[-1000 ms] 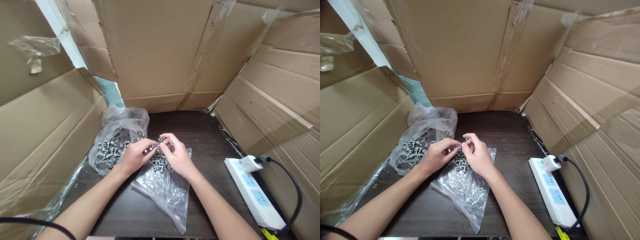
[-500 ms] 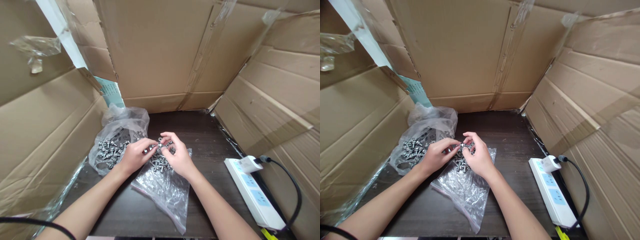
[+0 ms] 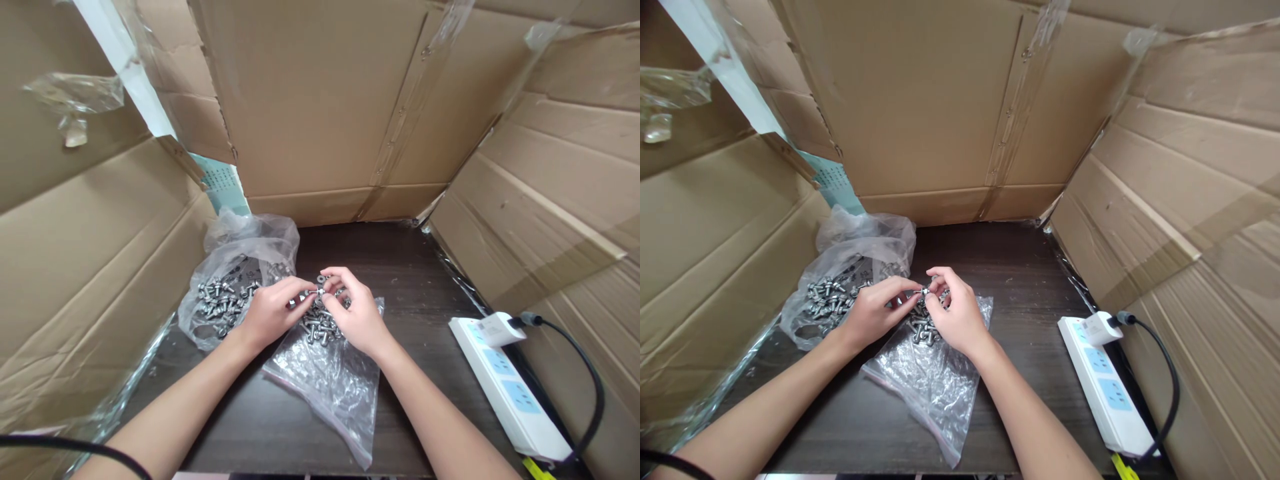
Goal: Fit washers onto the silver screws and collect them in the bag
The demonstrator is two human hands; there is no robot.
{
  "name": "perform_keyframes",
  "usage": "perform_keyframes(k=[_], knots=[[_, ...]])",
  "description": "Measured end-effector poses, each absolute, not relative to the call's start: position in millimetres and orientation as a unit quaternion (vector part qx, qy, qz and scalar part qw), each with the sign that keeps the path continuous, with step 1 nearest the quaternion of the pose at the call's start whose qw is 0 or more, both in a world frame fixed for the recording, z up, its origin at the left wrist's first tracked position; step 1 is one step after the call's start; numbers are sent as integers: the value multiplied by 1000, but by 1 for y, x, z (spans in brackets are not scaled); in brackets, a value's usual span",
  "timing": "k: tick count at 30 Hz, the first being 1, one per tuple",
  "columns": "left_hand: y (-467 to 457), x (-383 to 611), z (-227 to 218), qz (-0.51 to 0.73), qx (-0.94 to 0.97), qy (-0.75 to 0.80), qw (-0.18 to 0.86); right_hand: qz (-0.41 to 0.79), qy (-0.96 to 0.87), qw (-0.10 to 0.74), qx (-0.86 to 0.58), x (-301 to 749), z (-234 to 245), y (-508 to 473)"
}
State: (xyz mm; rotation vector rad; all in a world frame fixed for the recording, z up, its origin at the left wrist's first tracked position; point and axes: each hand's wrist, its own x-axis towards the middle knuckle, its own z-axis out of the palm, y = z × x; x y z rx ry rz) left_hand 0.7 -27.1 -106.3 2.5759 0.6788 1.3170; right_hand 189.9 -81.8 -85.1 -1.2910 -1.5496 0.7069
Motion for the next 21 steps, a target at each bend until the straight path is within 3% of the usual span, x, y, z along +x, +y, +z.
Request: perform_keyframes(k=[21], knots=[[-28, 1, -105, 433, 870, 223, 79, 295, -638, 482, -523, 189, -84, -83]])
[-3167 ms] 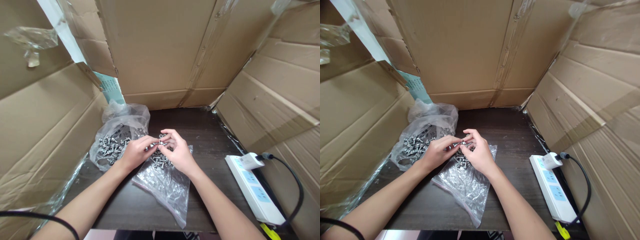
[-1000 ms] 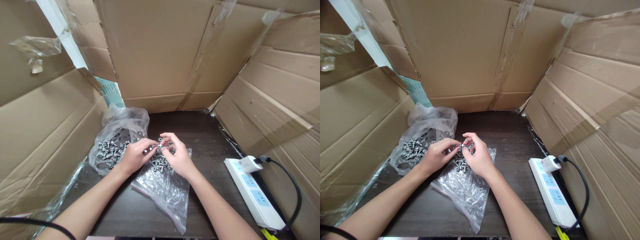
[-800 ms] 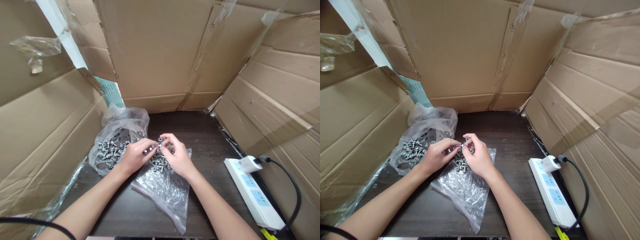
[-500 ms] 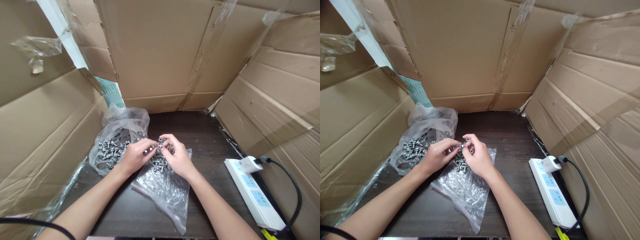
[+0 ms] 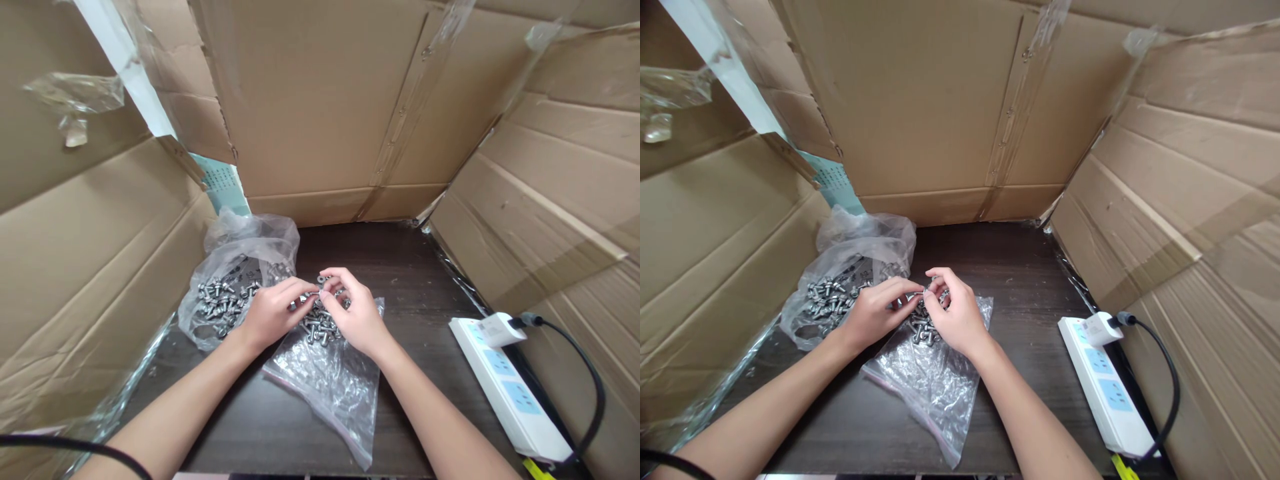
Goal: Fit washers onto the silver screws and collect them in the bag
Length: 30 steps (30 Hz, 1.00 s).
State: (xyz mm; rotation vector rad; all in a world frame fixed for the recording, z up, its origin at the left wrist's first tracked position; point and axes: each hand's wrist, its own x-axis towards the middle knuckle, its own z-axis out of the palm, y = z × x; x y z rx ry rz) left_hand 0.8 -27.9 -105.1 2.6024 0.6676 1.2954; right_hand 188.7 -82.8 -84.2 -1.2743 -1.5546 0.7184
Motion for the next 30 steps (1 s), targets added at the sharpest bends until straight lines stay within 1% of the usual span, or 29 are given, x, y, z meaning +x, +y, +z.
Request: perform_keyframes(k=[7, 10, 14, 22, 27, 30], knots=[[-28, 1, -106, 434, 869, 224, 75, 289, -645, 520, -480, 191, -81, -85], [-28, 1, -105, 438, 868, 223, 75, 279, -635, 534, -484, 191, -81, -85], [-28, 2, -106, 443, 865, 223, 73, 262, -626, 527, -511, 190, -83, -83], [-28, 1, -106, 438, 866, 228, 74, 261, -630, 528, -505, 191, -84, -83], [-28, 1, -107, 446, 864, 222, 75, 315, -630, 495, -509, 188, -86, -83], [-27, 2, -108, 447, 863, 222, 75, 350, -617, 502, -495, 186, -88, -82]])
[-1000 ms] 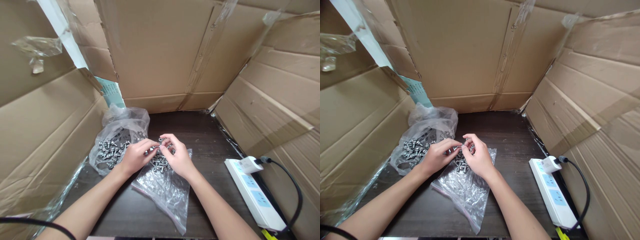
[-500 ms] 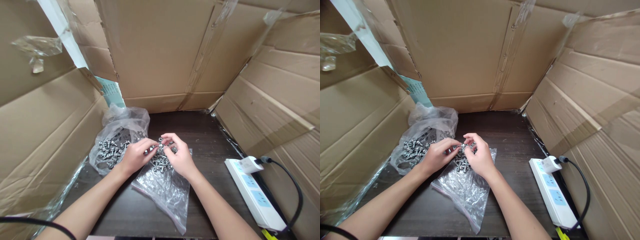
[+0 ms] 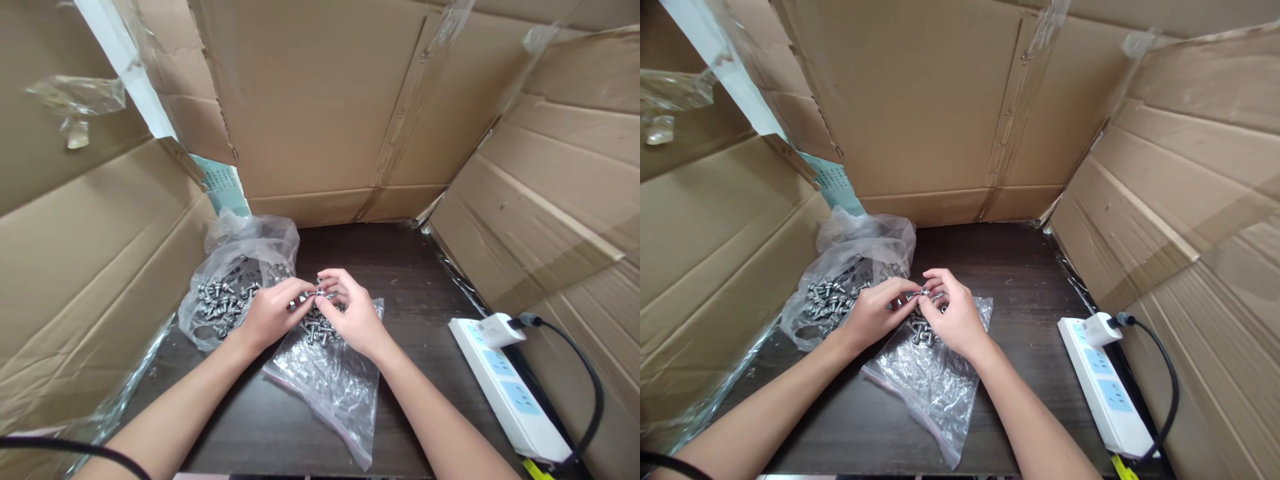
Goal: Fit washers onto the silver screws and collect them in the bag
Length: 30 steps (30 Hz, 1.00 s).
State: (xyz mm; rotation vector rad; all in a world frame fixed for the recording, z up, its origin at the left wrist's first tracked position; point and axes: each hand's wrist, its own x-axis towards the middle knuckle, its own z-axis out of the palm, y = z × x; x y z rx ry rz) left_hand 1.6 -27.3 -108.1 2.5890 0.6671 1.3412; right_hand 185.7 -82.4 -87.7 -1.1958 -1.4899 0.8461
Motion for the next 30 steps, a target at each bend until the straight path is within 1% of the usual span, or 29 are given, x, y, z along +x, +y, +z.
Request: perform_keyframes(k=[6, 24, 30], knots=[[-27, 2, -109, 448, 861, 229, 76, 376, -597, 514, -488, 185, -90, -81], [-27, 0, -108, 418, 872, 238, 87, 380, -587, 509, -502, 187, -89, -81], [-26, -1, -109, 428, 867, 236, 91, 369, -589, 517, -500, 188, -89, -80]])
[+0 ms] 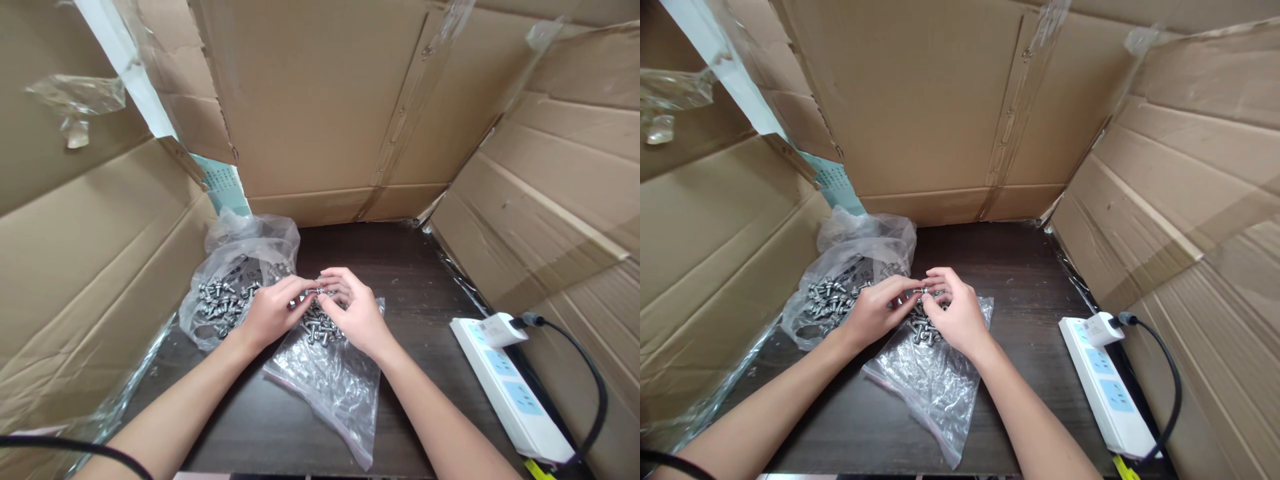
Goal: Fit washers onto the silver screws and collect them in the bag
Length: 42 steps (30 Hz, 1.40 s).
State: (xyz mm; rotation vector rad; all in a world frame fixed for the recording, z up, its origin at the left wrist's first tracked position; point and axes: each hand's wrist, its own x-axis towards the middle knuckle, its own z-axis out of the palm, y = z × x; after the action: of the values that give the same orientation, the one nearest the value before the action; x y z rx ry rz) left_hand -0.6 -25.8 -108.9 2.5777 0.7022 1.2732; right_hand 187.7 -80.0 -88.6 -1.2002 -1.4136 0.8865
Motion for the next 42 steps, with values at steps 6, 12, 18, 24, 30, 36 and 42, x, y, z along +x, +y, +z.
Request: perform_keyframes(k=[6, 12, 18, 24, 30, 36, 42], knots=[[-26, 0, -109, 432, 865, 240, 87, 339, -598, 522, -505, 189, -87, -80], [-27, 0, -109, 427, 866, 250, 71, 321, -605, 505, -525, 189, -85, -80], [-28, 0, -106, 424, 870, 239, 72, 316, -615, 485, -536, 190, -84, -82], [-28, 0, -107, 424, 870, 240, 78, 311, -612, 476, -550, 190, -84, -82], [-28, 0, -107, 425, 870, 238, 71, 284, -627, 505, -521, 188, -82, -83], [-28, 1, -107, 431, 868, 237, 65, 266, -622, 514, -528, 190, -82, -83], [-27, 1, -108, 431, 865, 249, 59, 276, -623, 524, -510, 190, -82, -83]])
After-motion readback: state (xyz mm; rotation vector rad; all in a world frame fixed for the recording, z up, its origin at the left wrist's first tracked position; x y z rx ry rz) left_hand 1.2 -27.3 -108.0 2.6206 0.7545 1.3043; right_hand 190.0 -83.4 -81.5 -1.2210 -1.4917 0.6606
